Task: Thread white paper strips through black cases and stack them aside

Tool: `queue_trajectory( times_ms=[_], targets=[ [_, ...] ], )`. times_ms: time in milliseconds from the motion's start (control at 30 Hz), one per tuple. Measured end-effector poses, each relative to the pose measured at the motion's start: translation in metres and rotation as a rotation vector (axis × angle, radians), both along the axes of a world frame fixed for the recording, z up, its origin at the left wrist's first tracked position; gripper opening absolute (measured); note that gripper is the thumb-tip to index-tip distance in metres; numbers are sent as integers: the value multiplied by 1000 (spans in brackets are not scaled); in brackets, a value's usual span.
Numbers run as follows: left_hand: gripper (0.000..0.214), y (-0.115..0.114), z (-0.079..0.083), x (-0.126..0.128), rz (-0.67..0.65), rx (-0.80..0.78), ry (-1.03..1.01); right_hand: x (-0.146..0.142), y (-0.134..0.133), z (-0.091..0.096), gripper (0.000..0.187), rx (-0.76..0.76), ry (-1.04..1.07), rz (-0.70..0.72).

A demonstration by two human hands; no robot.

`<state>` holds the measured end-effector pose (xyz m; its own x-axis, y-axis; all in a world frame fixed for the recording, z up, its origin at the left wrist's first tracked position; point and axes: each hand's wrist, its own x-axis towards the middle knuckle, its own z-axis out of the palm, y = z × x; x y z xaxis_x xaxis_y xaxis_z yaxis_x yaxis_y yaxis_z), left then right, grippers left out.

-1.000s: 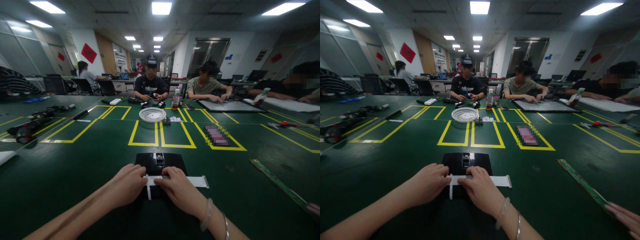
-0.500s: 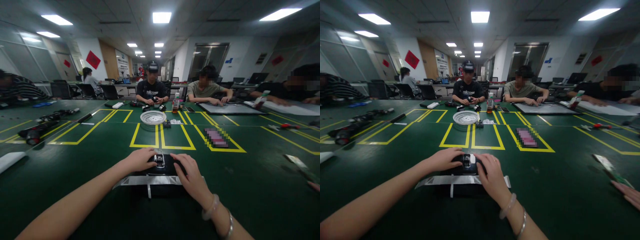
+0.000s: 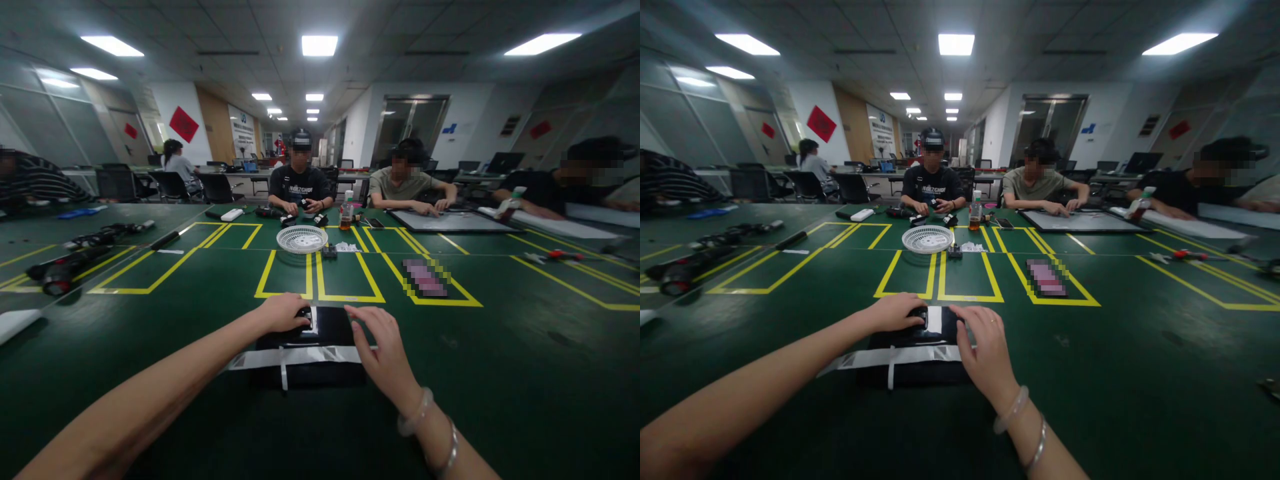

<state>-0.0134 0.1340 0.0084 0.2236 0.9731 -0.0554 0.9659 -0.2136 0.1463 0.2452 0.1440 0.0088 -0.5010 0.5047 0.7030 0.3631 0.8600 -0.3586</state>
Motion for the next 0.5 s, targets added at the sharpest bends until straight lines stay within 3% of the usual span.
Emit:
queue_trajectory(
  times_ms=[200, 367, 500],
  targets=[
    [52, -5, -2, -55, 164, -22, 12, 1, 0, -1, 29, -1, -10, -7],
    [56, -26, -9, -133, 381, -49, 21, 0, 1, 0, 29, -2, -10, -4],
    [61, -62, -11, -201, 582, -54, 21, -1, 1, -1, 29, 6, -7, 3]
  ],
)
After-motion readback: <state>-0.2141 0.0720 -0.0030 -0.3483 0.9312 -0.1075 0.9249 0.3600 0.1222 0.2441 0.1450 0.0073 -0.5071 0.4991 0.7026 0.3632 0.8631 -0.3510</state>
